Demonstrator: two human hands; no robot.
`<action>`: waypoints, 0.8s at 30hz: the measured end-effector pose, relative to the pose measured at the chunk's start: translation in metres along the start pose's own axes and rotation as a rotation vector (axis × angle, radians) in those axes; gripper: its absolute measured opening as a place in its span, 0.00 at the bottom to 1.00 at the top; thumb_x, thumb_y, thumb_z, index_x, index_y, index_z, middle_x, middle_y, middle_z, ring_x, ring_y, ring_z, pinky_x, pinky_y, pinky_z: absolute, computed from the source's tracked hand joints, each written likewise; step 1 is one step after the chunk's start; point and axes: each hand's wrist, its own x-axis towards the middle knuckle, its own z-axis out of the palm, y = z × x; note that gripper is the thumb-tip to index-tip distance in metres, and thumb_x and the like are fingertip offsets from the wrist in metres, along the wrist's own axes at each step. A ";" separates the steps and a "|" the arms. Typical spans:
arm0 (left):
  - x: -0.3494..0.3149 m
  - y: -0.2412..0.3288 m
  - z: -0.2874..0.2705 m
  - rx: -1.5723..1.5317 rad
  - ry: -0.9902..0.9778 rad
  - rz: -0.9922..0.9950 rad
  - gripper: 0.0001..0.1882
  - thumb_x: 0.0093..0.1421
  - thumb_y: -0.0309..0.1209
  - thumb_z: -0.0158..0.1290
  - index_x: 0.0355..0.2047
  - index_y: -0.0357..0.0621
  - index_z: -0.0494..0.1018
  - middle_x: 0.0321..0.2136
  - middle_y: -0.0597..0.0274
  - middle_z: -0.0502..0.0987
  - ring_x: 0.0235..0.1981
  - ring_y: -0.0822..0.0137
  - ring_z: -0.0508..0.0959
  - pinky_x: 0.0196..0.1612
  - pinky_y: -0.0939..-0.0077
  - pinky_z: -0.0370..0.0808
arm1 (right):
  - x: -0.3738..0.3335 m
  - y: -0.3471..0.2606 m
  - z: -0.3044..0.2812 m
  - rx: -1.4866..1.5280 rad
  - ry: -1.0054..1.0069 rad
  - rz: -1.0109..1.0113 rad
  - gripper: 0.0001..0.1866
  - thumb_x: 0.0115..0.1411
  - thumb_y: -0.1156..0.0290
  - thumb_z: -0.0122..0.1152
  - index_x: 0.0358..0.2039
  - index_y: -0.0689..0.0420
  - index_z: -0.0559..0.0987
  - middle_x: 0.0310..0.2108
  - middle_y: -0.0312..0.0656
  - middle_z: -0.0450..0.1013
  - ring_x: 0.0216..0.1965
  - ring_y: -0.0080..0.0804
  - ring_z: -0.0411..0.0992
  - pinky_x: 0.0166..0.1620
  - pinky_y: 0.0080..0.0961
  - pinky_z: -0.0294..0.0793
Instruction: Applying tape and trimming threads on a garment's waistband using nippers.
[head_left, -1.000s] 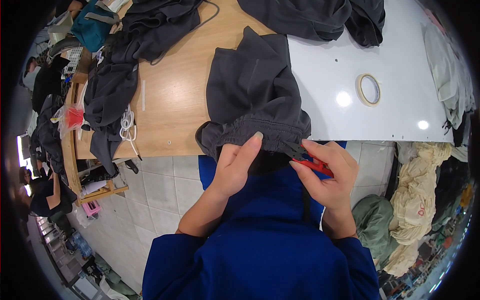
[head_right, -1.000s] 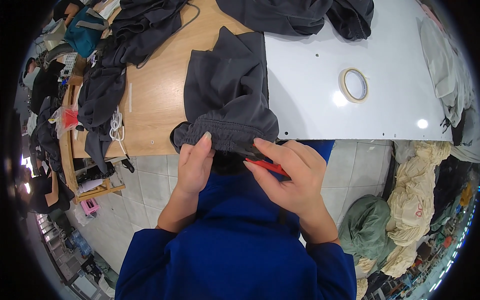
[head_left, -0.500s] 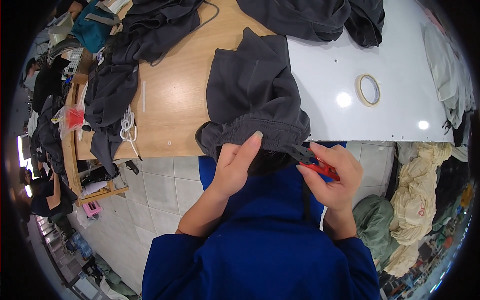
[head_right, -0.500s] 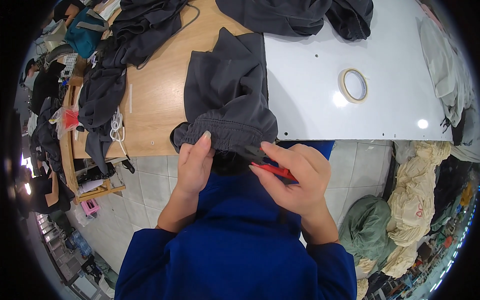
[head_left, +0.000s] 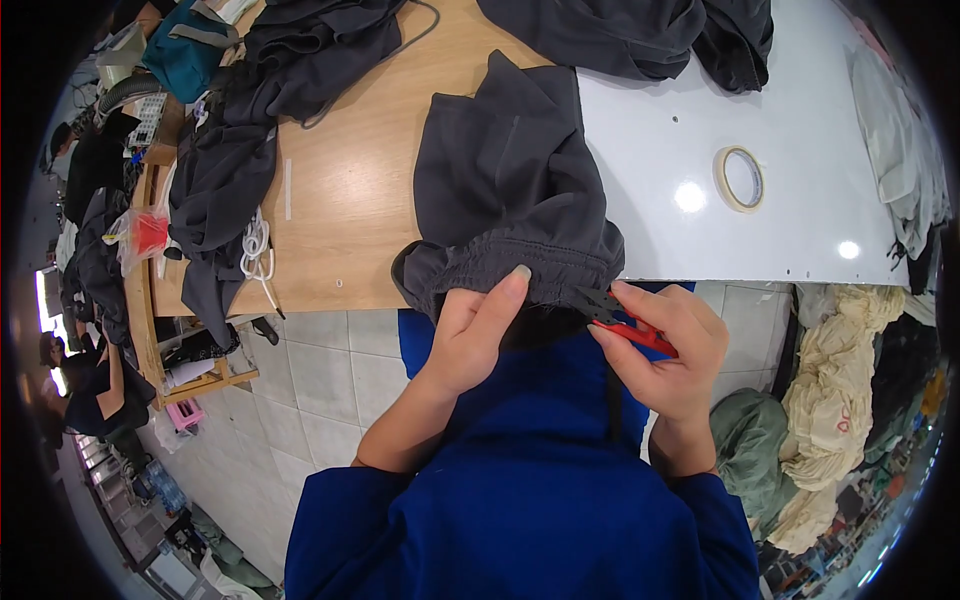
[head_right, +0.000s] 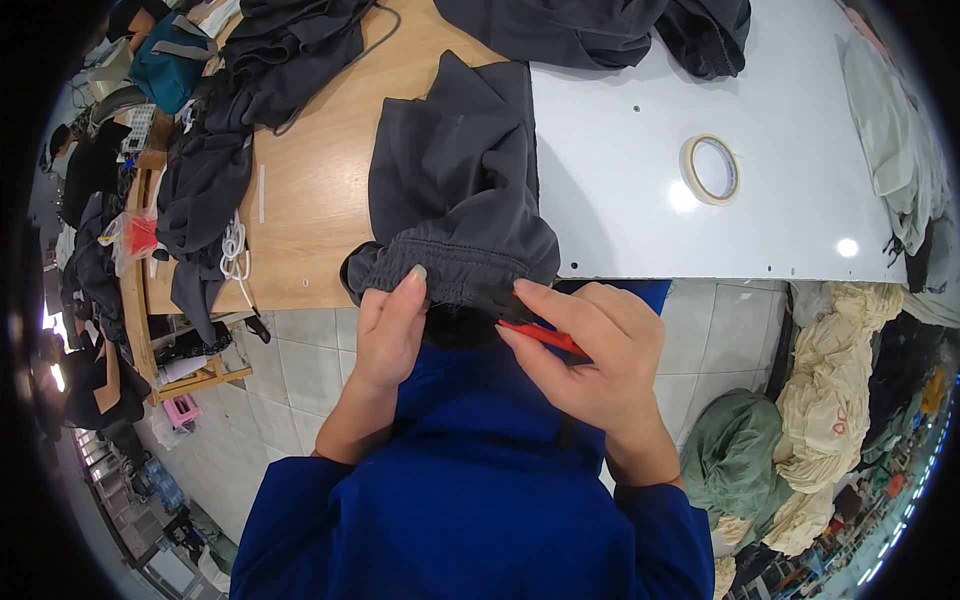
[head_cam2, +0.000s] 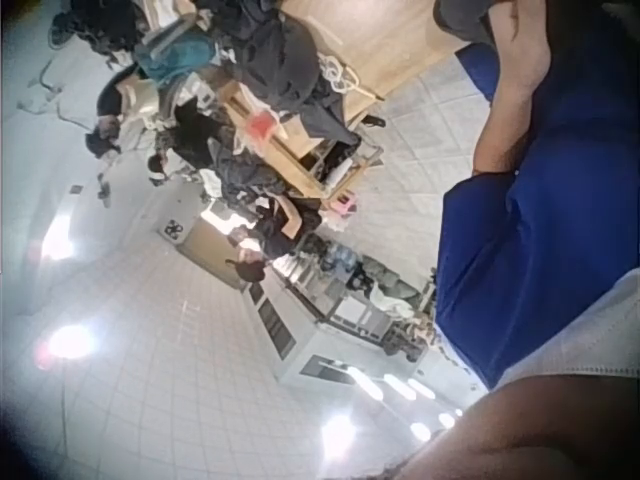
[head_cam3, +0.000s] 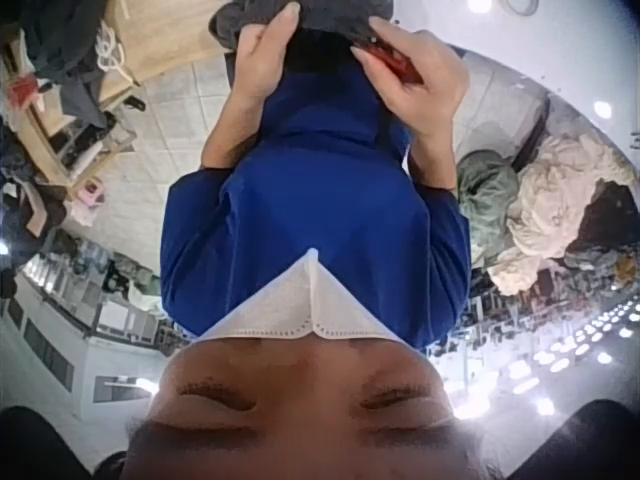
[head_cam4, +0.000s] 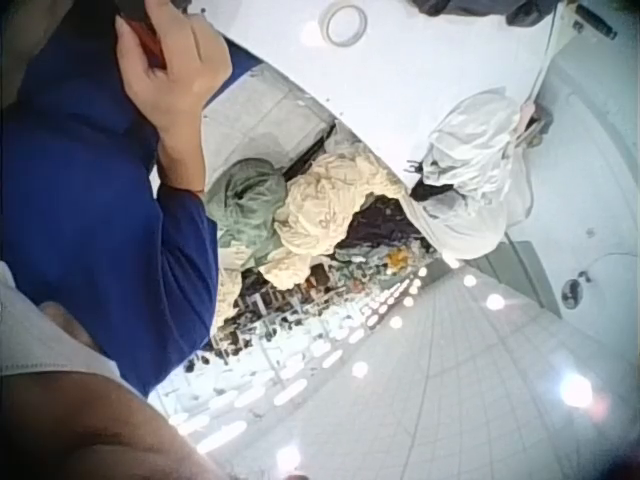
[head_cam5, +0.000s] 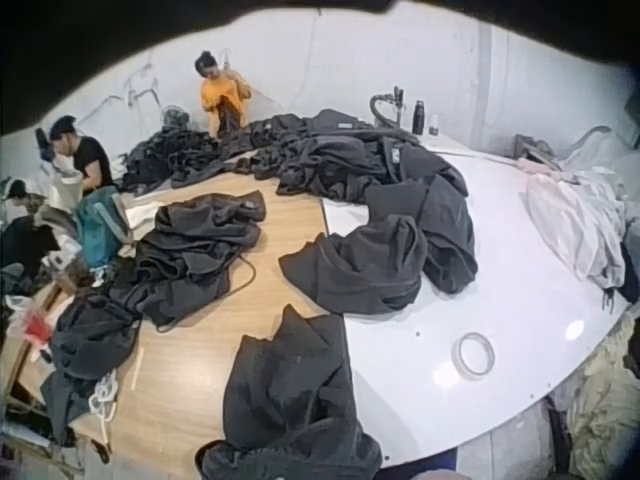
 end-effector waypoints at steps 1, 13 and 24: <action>0.000 -0.001 -0.001 0.008 -0.007 0.002 0.15 0.66 0.30 0.40 0.47 0.31 0.68 0.44 0.62 0.73 0.44 0.75 0.70 0.50 0.81 0.65 | 0.000 0.000 0.000 -0.009 0.012 0.005 0.19 0.35 0.77 0.70 0.33 0.60 0.80 0.16 0.37 0.68 0.15 0.26 0.63 0.19 0.18 0.59; -0.002 0.000 0.000 0.010 -0.014 0.012 0.15 0.66 0.30 0.41 0.46 0.32 0.68 0.44 0.61 0.73 0.44 0.74 0.71 0.49 0.81 0.65 | -0.003 -0.003 0.009 0.003 0.057 -0.008 0.21 0.34 0.75 0.72 0.34 0.58 0.80 0.16 0.36 0.66 0.15 0.27 0.63 0.19 0.20 0.59; -0.004 -0.001 -0.001 0.024 0.003 0.021 0.15 0.65 0.29 0.41 0.46 0.31 0.68 0.44 0.61 0.73 0.44 0.74 0.71 0.49 0.81 0.66 | -0.011 0.000 0.014 0.010 0.141 -0.056 0.22 0.33 0.75 0.72 0.35 0.59 0.80 0.17 0.36 0.67 0.15 0.27 0.64 0.18 0.19 0.58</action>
